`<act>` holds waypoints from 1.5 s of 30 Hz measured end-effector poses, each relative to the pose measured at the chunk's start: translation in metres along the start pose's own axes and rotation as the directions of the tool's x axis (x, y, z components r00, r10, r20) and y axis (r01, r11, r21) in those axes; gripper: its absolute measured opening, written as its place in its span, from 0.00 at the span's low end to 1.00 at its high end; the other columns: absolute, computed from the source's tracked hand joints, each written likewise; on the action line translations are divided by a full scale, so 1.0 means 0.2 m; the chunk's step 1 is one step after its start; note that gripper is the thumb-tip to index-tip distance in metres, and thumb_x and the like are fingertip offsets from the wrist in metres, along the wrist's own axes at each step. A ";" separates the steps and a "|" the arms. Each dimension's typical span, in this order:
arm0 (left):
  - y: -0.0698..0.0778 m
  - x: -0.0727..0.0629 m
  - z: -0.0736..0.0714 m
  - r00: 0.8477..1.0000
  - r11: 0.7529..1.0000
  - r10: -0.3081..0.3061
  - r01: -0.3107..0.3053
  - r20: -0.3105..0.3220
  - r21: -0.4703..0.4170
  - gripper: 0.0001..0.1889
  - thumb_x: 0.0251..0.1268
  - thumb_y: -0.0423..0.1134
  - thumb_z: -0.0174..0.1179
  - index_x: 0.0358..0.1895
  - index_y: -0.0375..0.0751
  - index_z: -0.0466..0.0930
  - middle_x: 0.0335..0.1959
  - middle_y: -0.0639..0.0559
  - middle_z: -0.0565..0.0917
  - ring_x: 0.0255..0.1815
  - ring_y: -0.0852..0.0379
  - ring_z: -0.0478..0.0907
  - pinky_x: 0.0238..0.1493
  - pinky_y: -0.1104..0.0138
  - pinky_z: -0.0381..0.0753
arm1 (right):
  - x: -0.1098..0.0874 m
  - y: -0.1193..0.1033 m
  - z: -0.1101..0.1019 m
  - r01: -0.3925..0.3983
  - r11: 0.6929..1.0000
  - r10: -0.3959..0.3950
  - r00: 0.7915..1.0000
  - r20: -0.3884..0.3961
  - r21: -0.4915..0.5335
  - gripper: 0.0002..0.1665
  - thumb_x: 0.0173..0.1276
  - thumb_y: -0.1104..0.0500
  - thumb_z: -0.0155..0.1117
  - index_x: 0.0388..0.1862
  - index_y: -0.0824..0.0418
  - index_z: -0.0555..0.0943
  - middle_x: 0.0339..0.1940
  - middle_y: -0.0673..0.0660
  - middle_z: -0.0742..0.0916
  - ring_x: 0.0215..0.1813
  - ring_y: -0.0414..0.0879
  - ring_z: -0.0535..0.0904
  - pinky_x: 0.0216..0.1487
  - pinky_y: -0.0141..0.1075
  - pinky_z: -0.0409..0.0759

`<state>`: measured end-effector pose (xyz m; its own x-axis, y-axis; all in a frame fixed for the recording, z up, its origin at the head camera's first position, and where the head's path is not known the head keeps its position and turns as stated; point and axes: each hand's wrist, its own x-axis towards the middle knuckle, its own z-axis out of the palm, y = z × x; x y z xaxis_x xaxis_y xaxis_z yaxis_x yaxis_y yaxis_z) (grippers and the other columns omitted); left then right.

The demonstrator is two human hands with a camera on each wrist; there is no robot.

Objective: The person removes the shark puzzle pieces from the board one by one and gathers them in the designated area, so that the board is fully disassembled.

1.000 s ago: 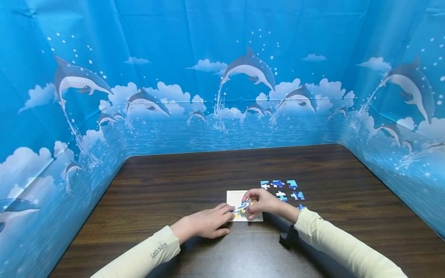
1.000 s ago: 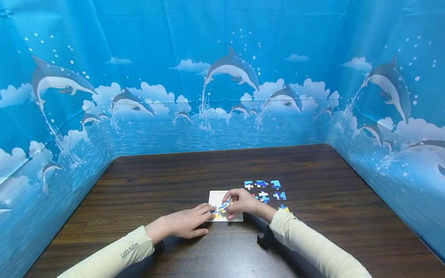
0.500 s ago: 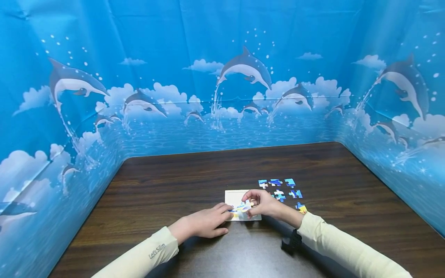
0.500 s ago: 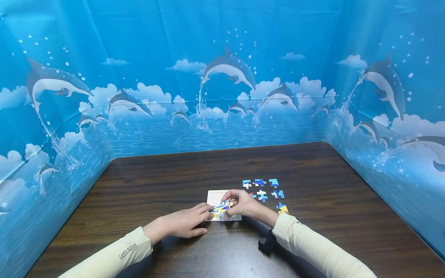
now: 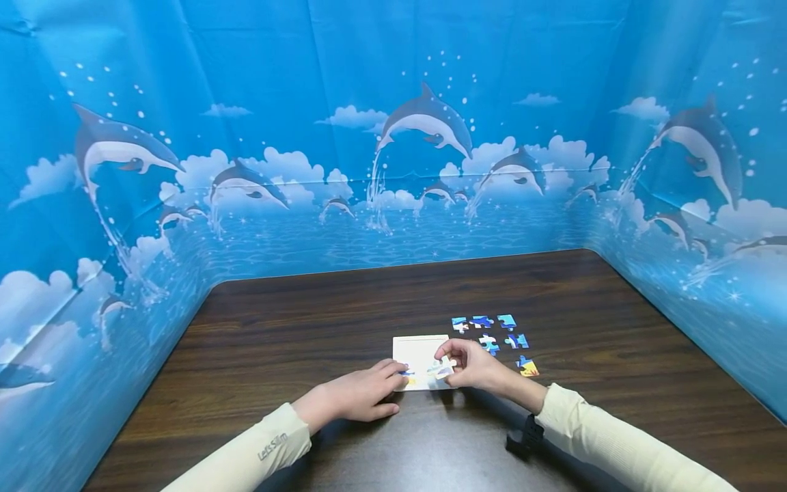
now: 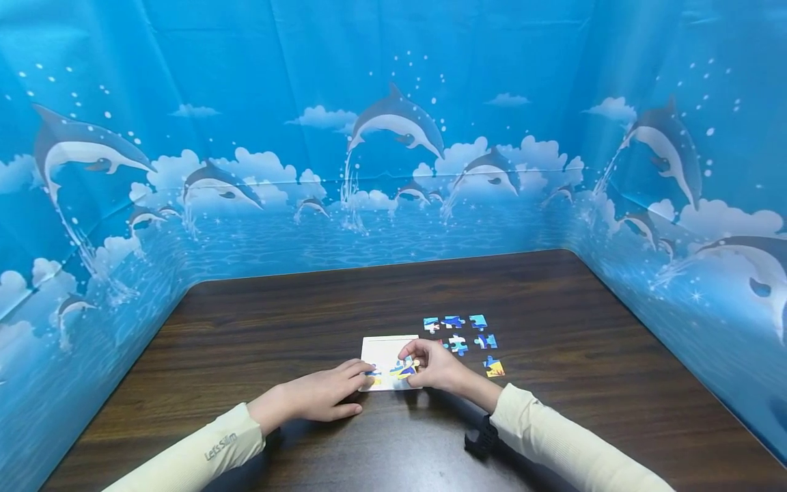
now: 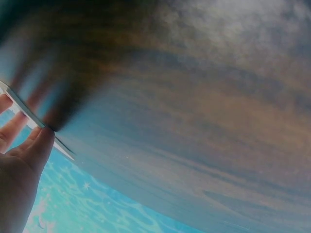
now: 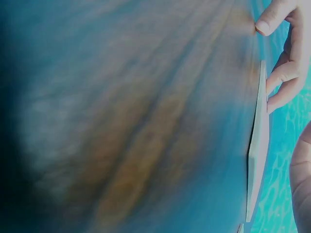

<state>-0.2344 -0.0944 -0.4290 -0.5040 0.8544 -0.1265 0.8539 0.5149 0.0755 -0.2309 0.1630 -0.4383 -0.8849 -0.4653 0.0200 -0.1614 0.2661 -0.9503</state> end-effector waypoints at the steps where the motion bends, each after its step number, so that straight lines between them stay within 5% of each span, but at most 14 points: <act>1: 0.00 0.00 0.00 1.000 1.000 -0.002 0.002 0.002 0.000 0.21 0.70 0.49 0.51 0.60 0.46 0.66 0.69 0.48 0.62 0.70 0.52 0.60 0.61 0.62 0.73 | 0.00 0.00 0.00 0.006 1.000 -0.006 1.000 -0.007 -0.010 0.22 0.46 0.75 0.59 0.45 0.74 0.73 0.31 0.53 0.74 0.28 0.37 0.67 0.27 0.25 0.67; 8: -0.01 0.00 -0.01 1.000 1.000 -0.009 0.009 0.006 -0.004 0.20 0.70 0.49 0.50 0.61 0.46 0.65 0.70 0.48 0.61 0.71 0.52 0.60 0.62 0.62 0.72 | -0.04 0.01 -0.03 0.137 0.983 -0.146 0.988 -0.058 -0.124 0.19 0.49 0.72 0.63 0.42 0.74 0.75 0.32 0.67 0.77 0.26 0.35 0.67 0.27 0.25 0.69; 13: -0.01 -0.01 -0.01 1.000 1.000 -0.006 0.006 -0.002 0.010 0.21 0.70 0.49 0.50 0.61 0.45 0.65 0.69 0.47 0.62 0.70 0.52 0.61 0.62 0.62 0.72 | -0.09 0.01 -0.07 0.198 0.968 -0.209 0.977 -0.052 -0.156 0.17 0.48 0.71 0.65 0.39 0.71 0.75 0.32 0.64 0.77 0.28 0.35 0.68 0.27 0.26 0.70; 22: -0.03 -0.03 -0.01 1.000 1.000 -0.021 0.021 0.000 0.003 0.23 0.70 0.50 0.50 0.63 0.45 0.65 0.70 0.47 0.61 0.71 0.52 0.60 0.63 0.61 0.71 | -0.18 0.07 -0.23 0.162 0.970 -0.175 0.983 -0.059 -0.184 0.16 0.48 0.72 0.65 0.38 0.70 0.75 0.31 0.56 0.78 0.29 0.33 0.70 0.26 0.27 0.71; 31: -0.02 -0.03 -0.03 1.000 1.000 -0.023 0.023 0.002 -0.010 0.23 0.70 0.49 0.50 0.63 0.44 0.65 0.70 0.47 0.61 0.71 0.52 0.60 0.63 0.62 0.71 | -0.29 0.12 -0.40 0.091 0.964 -0.136 0.977 -0.167 -0.250 0.17 0.49 0.72 0.65 0.40 0.70 0.75 0.34 0.59 0.78 0.32 0.35 0.70 0.28 0.28 0.71; 40: -0.01 -0.02 -0.01 1.000 1.000 0.002 -0.003 -0.003 -0.011 0.23 0.70 0.48 0.50 0.63 0.44 0.65 0.70 0.46 0.61 0.71 0.50 0.60 0.63 0.60 0.71 | -0.32 0.13 -0.43 0.049 0.956 -0.109 0.974 -0.197 -0.289 0.16 0.50 0.70 0.66 0.40 0.68 0.76 0.35 0.58 0.79 0.32 0.36 0.71 0.30 0.28 0.72; 45: 0.00 -0.01 0.00 1.000 1.000 0.022 -0.022 -0.004 -0.009 0.22 0.70 0.48 0.50 0.63 0.43 0.65 0.70 0.46 0.62 0.70 0.50 0.61 0.62 0.61 0.72 | -0.30 0.16 -0.40 0.111 0.923 -0.184 0.968 -0.170 -0.369 0.14 0.50 0.66 0.71 0.37 0.64 0.80 0.36 0.58 0.80 0.34 0.35 0.70 0.30 0.29 0.72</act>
<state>-0.2329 -0.0963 -0.4279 -0.4858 0.8657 -0.1205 0.8635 0.4967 0.0871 -0.2180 0.2672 -0.4451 -0.9011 -0.3562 0.2474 -0.4085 0.5054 -0.7601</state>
